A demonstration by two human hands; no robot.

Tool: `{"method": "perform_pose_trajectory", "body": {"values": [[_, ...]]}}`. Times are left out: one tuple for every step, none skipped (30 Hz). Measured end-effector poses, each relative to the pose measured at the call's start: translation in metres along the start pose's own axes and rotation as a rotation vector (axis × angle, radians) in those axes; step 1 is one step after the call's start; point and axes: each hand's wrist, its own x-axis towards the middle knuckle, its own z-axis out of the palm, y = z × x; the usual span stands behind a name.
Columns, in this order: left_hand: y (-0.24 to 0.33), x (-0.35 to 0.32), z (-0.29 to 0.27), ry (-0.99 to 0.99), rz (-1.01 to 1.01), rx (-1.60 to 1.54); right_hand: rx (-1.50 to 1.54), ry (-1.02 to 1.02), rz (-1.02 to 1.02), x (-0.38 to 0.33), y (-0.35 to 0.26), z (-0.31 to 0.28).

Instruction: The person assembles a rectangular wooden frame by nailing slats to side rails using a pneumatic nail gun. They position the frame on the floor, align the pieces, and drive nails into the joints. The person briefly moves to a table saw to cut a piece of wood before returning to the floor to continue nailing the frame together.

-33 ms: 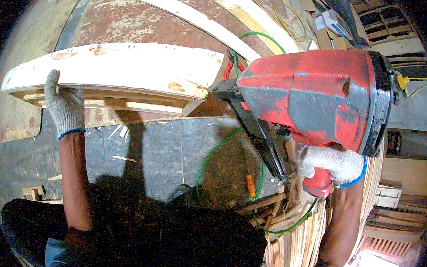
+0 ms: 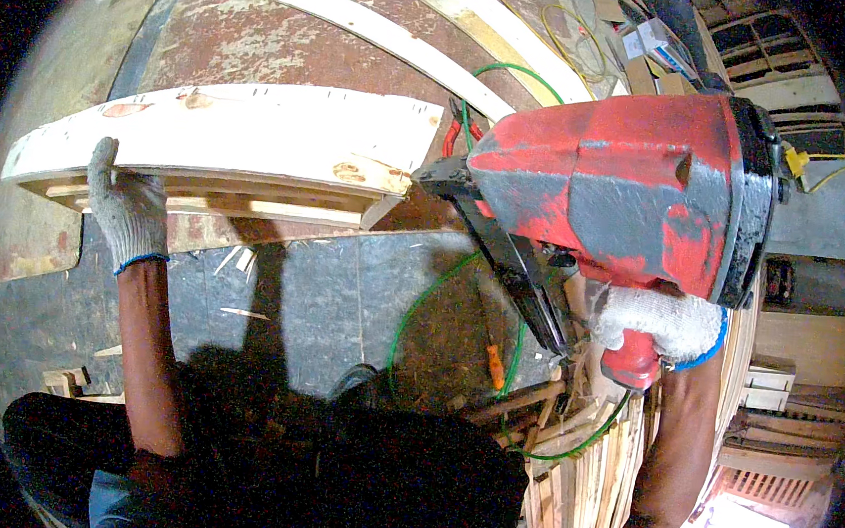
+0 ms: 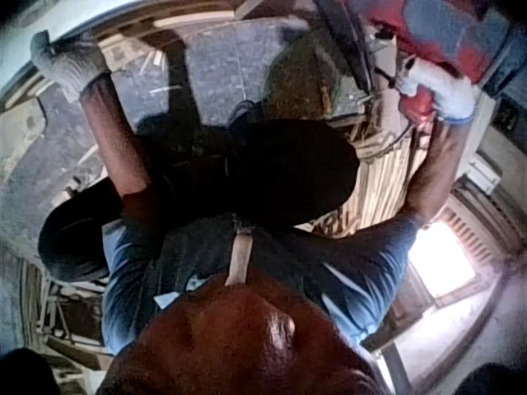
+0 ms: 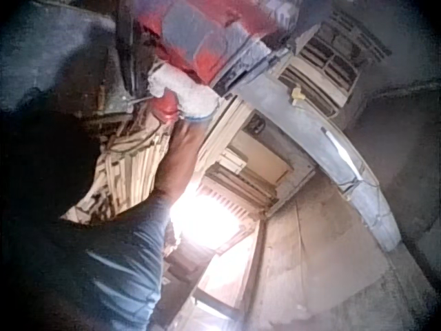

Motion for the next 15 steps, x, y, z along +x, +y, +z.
{"method": "perform_pose_trajectory", "body": {"values": [[0.000,-0.002,0.001,-0.006,-0.002,-0.003,-0.029,-0.001,-0.012,0.000,-0.002,-0.001],[0.001,-0.003,0.003,-0.012,-0.002,-0.005,-0.057,-0.002,-0.024,0.000,-0.004,-0.001],[0.001,-0.003,0.004,-0.010,0.001,-0.006,-0.082,-0.065,-0.025,0.001,-0.003,-0.009],[0.001,-0.004,0.005,-0.008,0.004,-0.007,-0.084,-0.117,-0.010,0.003,-0.005,-0.014],[0.001,-0.004,0.005,-0.006,0.007,-0.007,-0.087,-0.170,0.004,0.004,-0.005,-0.018],[0.001,-0.004,0.004,-0.010,-0.001,0.008,-0.066,-0.214,0.033,0.005,-0.008,-0.020],[0.002,-0.003,0.003,-0.014,-0.009,0.023,-0.091,-0.240,0.051,0.003,-0.010,-0.020],[0.002,-0.001,0.003,-0.022,-0.016,0.035,-0.115,-0.265,0.068,0.003,-0.014,-0.020],[0.002,0.000,0.000,-0.033,-0.021,0.028,-0.184,-0.274,0.073,0.000,-0.017,-0.019],[0.002,0.000,-0.003,-0.045,-0.026,0.021,-0.117,-0.221,0.104,-0.004,-0.006,-0.017],[0.003,0.001,-0.005,-0.052,-0.028,0.011,-0.045,-0.160,0.128,-0.010,0.004,-0.015],[0.001,0.001,-0.007,-0.028,-0.043,0.023,0.027,-0.093,0.149,-0.017,0.016,-0.013],[0.002,0.002,-0.006,-0.009,-0.044,0.034,0.137,-0.066,0.167,-0.020,0.037,-0.014],[0.001,0.003,-0.005,0.007,-0.053,0.043,0.292,-0.067,0.194,-0.021,0.064,-0.010],[0.000,0.003,-0.004,-0.007,-0.059,0.036,0.440,-0.097,0.217,-0.020,0.088,-0.003]]}}
